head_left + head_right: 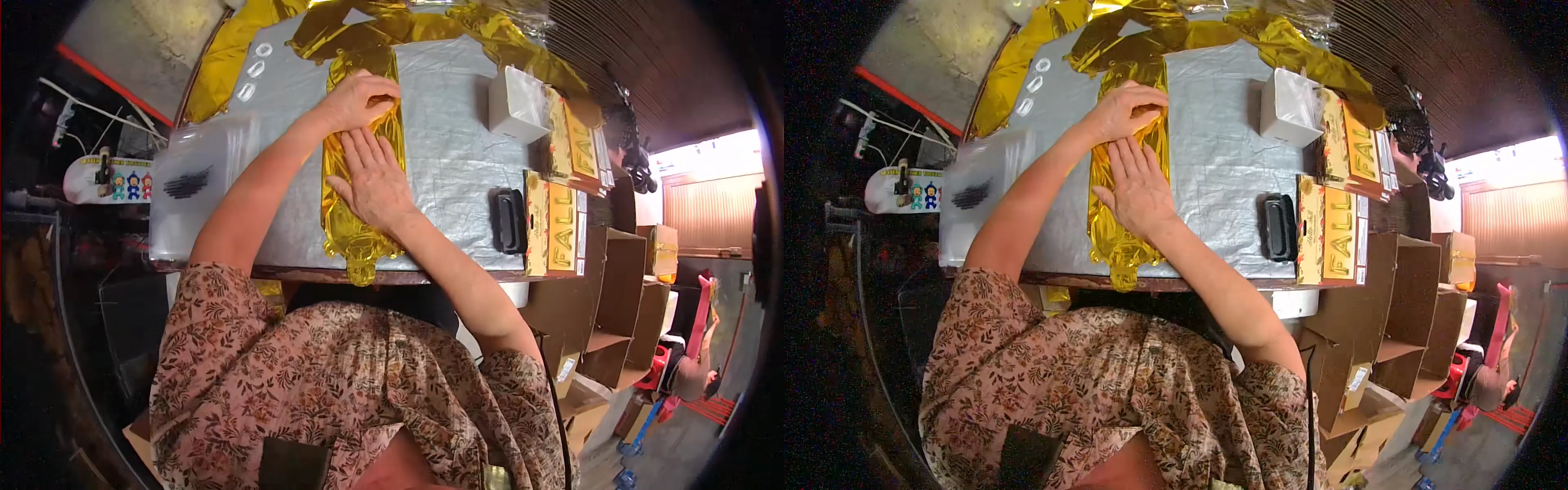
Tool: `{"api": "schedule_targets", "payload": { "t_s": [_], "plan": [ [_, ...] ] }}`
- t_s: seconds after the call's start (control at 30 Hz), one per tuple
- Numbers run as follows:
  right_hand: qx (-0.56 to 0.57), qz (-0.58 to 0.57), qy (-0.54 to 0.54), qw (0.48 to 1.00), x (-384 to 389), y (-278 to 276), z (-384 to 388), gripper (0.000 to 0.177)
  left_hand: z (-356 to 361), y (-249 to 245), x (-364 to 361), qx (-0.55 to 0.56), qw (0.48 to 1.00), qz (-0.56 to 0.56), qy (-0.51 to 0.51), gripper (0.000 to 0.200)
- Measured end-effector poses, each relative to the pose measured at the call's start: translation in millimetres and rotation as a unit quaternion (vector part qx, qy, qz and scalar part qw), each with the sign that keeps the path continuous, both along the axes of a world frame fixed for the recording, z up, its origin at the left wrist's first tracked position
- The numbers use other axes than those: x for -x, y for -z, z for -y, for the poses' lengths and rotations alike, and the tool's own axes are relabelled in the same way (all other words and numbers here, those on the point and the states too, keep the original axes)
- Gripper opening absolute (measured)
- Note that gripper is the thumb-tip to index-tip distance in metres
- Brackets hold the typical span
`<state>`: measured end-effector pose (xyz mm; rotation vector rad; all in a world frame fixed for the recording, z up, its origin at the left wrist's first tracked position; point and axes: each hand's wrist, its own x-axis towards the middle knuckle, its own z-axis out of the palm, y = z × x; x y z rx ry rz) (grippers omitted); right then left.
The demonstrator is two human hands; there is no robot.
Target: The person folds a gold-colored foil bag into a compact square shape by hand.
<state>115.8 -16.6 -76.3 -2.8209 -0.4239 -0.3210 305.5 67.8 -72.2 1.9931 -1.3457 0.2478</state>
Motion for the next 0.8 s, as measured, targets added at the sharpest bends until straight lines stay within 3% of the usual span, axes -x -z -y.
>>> {"api": "schedule_targets", "payload": {
  "t_s": [0.1,0.27,0.4,0.5,0.67,0.8],
  "plan": [
    [-0.001,-0.009,0.008,1.0,3.0,0.9,2.7,0.078,11.1,-0.7,-8.7,0.002,1.0,0.01,0.01,0.022],
    [-0.004,-0.001,0.002,1.0,1.4,4.4,1.0,0.076,21.1,-6.3,-30.8,-0.114,0.988,0.004,-0.102,0.033],
    [-0.003,0.002,0.002,1.0,3.1,3.0,0.4,0.076,25.3,6.6,-61.4,-0.119,0.984,0.019,-0.133,0.037],
    [-0.01,0.009,-0.002,1.0,1.9,1.5,0.2,0.076,14.3,5.7,-73.0,-0.062,0.993,0.037,-0.088,0.038],
    [-0.004,0.037,-0.002,0.999,0.4,6.2,2.6,0.074,-12.9,-12.5,-12.1,0.015,0.998,0.041,-0.045,0.029],
    [0.009,0.04,0.004,0.999,-2.4,7.0,5.7,0.074,-41.4,-0.1,14.2,0.097,0.985,0.0,-0.145,0.023]
  ]
}}
